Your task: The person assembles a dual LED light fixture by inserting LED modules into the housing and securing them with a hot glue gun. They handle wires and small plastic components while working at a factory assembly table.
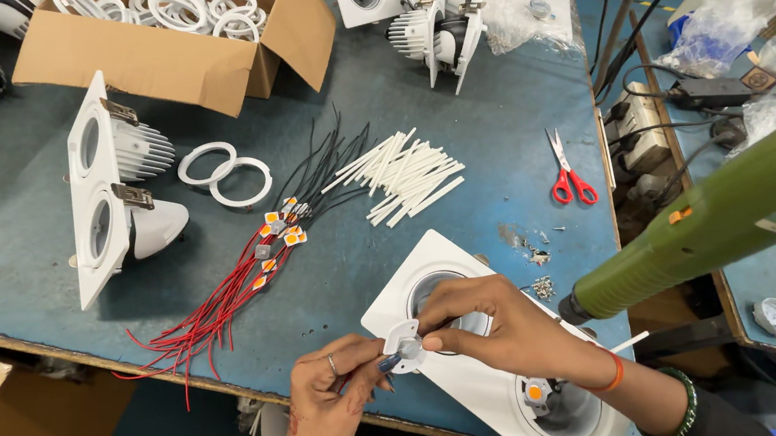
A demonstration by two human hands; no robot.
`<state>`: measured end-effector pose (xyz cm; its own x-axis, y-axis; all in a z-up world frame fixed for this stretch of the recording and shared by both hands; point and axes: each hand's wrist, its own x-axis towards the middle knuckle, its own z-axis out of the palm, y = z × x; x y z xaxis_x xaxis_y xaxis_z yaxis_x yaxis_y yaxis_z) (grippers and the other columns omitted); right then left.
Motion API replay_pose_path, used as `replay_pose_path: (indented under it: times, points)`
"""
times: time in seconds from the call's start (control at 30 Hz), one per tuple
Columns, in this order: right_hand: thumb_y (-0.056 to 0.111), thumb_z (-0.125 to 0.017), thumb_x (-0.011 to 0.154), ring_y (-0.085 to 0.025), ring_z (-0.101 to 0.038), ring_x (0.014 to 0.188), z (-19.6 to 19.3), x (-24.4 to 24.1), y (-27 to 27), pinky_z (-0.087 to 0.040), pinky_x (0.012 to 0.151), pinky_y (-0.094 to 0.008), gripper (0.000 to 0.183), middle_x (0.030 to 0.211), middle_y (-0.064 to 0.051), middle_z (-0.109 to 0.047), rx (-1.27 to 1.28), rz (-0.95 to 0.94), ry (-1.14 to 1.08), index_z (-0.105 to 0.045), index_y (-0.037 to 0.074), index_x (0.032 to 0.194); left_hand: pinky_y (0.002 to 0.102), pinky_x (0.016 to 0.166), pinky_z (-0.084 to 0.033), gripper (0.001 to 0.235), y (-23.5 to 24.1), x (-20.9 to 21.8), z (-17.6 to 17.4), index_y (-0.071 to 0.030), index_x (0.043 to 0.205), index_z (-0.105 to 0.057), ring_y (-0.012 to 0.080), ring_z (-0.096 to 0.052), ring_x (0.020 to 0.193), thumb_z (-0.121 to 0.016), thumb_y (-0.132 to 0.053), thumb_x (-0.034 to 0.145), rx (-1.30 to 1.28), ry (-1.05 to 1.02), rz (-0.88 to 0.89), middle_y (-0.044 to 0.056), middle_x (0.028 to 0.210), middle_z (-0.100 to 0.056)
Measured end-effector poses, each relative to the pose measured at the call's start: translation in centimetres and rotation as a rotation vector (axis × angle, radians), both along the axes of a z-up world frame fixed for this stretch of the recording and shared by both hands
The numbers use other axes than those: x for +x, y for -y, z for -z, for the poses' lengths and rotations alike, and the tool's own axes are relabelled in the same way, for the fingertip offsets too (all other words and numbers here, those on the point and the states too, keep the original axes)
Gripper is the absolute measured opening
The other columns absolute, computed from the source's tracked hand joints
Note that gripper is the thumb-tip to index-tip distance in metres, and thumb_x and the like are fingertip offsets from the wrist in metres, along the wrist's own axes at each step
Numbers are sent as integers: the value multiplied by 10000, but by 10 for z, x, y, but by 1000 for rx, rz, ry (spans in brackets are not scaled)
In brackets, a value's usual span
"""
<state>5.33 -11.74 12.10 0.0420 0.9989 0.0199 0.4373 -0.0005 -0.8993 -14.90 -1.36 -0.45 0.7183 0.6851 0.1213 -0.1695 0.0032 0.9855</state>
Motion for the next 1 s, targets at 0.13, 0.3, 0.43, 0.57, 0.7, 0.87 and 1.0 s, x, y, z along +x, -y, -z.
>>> replay_pose_path:
  times: [0.13,0.3,0.43,0.57,0.7,0.87,1.0]
  points:
    - [109,-781,870,-128,-626,750,8,6,1,-498,674,-291,136,840,-42,-724,9,-4,-24,-797,16,968,232,522,-543,190,-1,2,-3,46,1009,-778,135,-752,664,-659,70,863,52,-7,15,84,827,-738]
    - [103,-801,848,-139,-605,704,13,11,6,-472,625,-299,139,797,-48,-702,48,23,58,-813,33,968,245,558,-575,219,0,6,-10,22,999,-790,140,-761,704,-667,87,831,84,-48,20,87,873,-765]
    - [67,-799,824,-150,-625,713,14,15,10,-479,603,-307,141,823,-39,-714,138,-17,111,-810,49,963,261,633,-605,219,-2,9,-24,-4,987,-794,154,-760,768,-702,103,820,227,75,11,91,920,-769]
    - [-21,-740,830,-182,-638,869,11,29,15,-519,713,-322,246,948,-41,-731,310,-189,208,-789,70,1053,281,690,-594,261,-11,11,-37,-73,988,-802,171,-751,800,-782,52,760,616,124,34,58,928,-754]
    - [-102,-670,755,-229,-570,957,15,46,18,-506,794,-356,407,1073,-47,-690,424,-306,505,-754,68,1116,316,725,-573,224,-27,18,-42,-90,1019,-788,197,-724,864,-772,-52,799,1070,105,97,27,975,-727]
    - [-83,-668,711,-248,-565,947,29,53,20,-519,806,-372,488,1096,-57,-613,444,-359,846,-700,20,1187,352,731,-549,211,-46,44,-34,-31,987,-751,196,-671,928,-707,-99,792,1584,21,323,44,1057,-647]
    - [-95,-623,686,-275,-530,896,36,61,12,-489,762,-390,507,1025,-78,-583,371,-345,888,-700,0,1178,351,806,-545,211,-52,67,-23,1,948,-735,235,-651,1057,-688,-103,771,1747,16,338,88,1144,-643]
